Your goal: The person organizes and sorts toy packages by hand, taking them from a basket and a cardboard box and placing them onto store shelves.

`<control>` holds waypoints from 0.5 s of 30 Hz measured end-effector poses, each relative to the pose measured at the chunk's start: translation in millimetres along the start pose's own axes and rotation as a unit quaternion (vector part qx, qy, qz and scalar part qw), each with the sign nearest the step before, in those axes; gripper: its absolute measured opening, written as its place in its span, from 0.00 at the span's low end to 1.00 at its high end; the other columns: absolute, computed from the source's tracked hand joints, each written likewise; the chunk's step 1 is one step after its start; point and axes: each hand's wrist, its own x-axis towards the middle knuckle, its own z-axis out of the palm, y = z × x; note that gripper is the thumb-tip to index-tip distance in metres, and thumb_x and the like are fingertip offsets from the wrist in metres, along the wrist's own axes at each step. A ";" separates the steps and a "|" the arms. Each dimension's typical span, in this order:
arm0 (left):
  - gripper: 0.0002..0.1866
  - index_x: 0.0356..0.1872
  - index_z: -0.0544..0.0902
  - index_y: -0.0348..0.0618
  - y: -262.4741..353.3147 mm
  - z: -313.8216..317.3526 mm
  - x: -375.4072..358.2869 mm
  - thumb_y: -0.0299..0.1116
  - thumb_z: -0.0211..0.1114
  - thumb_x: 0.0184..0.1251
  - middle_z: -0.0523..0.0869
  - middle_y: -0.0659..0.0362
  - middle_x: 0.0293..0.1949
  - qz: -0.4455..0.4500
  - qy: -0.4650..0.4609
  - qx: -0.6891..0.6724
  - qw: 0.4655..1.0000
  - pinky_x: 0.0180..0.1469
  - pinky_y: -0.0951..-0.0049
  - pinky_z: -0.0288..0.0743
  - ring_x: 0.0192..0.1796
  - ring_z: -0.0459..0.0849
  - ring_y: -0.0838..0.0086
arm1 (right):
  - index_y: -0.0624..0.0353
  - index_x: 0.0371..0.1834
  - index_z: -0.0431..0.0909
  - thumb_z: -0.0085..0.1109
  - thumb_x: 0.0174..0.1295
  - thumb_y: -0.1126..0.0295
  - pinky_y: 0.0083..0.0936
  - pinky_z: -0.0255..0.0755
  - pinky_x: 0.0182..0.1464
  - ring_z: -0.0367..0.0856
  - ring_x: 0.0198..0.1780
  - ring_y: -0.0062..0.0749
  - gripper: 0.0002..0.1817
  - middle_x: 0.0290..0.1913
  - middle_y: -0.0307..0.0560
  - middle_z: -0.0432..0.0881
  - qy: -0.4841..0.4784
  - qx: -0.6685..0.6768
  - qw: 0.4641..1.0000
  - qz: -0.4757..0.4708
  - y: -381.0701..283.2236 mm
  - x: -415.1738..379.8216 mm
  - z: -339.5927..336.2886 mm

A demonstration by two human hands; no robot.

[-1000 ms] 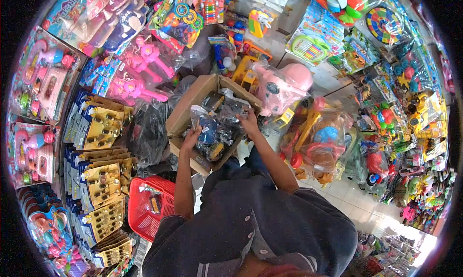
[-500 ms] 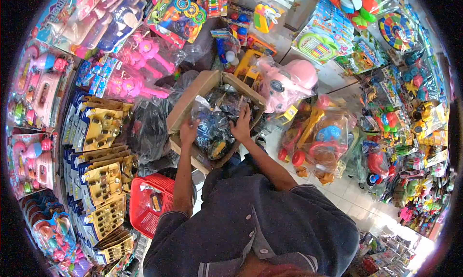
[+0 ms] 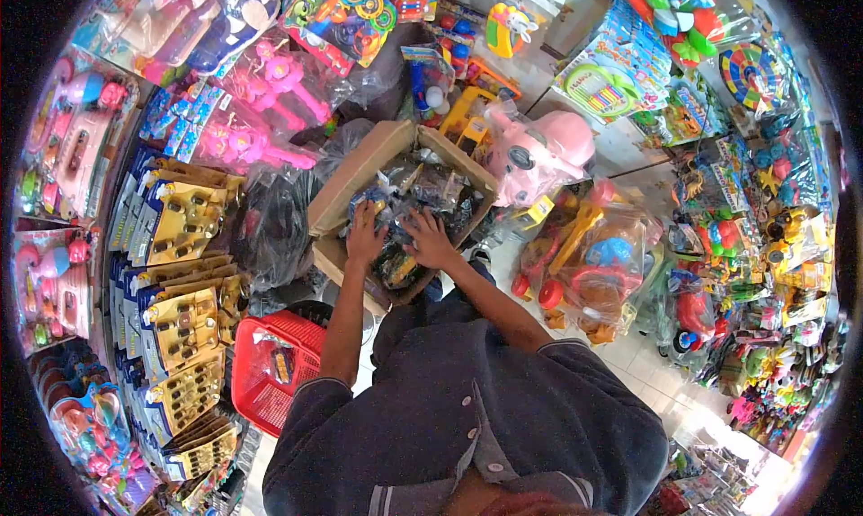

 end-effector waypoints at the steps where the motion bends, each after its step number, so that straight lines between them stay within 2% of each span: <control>1: 0.48 0.80 0.47 0.49 -0.6 -3.7 2.9 0.52 0.64 0.68 0.48 0.57 0.81 -0.021 -0.032 0.020 0.999 0.75 0.54 0.61 0.82 0.46 0.58 | 0.36 0.80 0.53 0.62 0.63 0.51 0.72 0.49 0.72 0.38 0.82 0.59 0.42 0.83 0.44 0.41 -0.058 -0.002 0.998 0.035 -3.5 -1.8 -3.4; 2: 0.48 0.81 0.46 0.51 -1.4 -7.4 3.8 0.53 0.63 0.68 0.47 0.58 0.81 -0.024 -0.053 0.019 0.998 0.75 0.54 0.60 0.82 0.44 0.60 | 0.32 0.81 0.50 0.61 0.64 0.49 0.74 0.49 0.71 0.35 0.82 0.58 0.43 0.84 0.42 0.38 -0.115 -0.003 0.991 0.069 -7.4 -3.8 -6.4; 4: 0.48 0.81 0.44 0.53 -4.4 -9.7 8.9 0.55 0.62 0.69 0.44 0.61 0.82 -0.029 -0.094 0.017 0.995 0.77 0.52 0.57 0.83 0.41 0.62 | 0.28 0.82 0.45 0.59 0.65 0.45 0.77 0.49 0.70 0.32 0.83 0.55 0.45 0.84 0.37 0.34 -0.124 -0.040 0.989 0.063 -4.2 -7.7 -0.3; 5: 0.48 0.81 0.43 0.53 -5.3 -11.2 14.5 0.56 0.61 0.69 0.43 0.61 0.82 -0.020 -0.086 0.012 0.996 0.77 0.51 0.56 0.83 0.40 0.63 | 0.26 0.82 0.43 0.58 0.65 0.44 0.78 0.49 0.70 0.31 0.83 0.54 0.46 0.84 0.35 0.31 -0.128 -0.059 0.988 0.061 -1.3 -8.4 1.7; 7: 0.49 0.81 0.42 0.54 -20.9 6.8 26.7 0.58 0.60 0.69 0.42 0.62 0.82 -0.003 -0.070 -0.001 0.998 0.77 0.48 0.54 0.83 0.38 0.64 | 0.25 0.82 0.40 0.58 0.65 0.43 0.77 0.49 0.70 0.32 0.83 0.53 0.47 0.84 0.34 0.30 -0.148 -0.059 0.985 0.068 -2.1 -6.6 -5.1; 11: 0.50 0.81 0.42 0.53 -29.9 19.5 39.8 0.60 0.59 0.68 0.40 0.62 0.82 -0.012 -0.102 0.007 0.995 0.78 0.48 0.53 0.83 0.37 0.63 | 0.23 0.82 0.38 0.59 0.65 0.44 0.79 0.49 0.69 0.31 0.83 0.49 0.48 0.84 0.29 0.27 -0.159 -0.056 0.982 0.081 -8.1 -6.9 -14.8; 14: 0.48 0.81 0.46 0.51 -28.8 27.1 42.3 0.60 0.59 0.69 0.40 0.61 0.82 -0.031 -0.111 0.020 0.993 0.78 0.47 0.52 0.83 0.36 0.61 | 0.32 0.82 0.44 0.59 0.66 0.46 0.67 0.49 0.75 0.32 0.83 0.52 0.45 0.84 0.37 0.32 -0.155 -0.044 0.984 0.080 -11.4 -12.6 -23.1; 15: 0.47 0.80 0.47 0.50 -26.9 31.8 41.0 0.59 0.59 0.69 0.41 0.60 0.82 -0.038 -0.104 0.033 0.993 0.78 0.47 0.52 0.83 0.37 0.61 | 0.37 0.80 0.50 0.59 0.67 0.48 0.61 0.54 0.73 0.41 0.81 0.52 0.41 0.83 0.42 0.38 -0.079 0.008 0.995 0.056 -2.0 -13.2 -7.3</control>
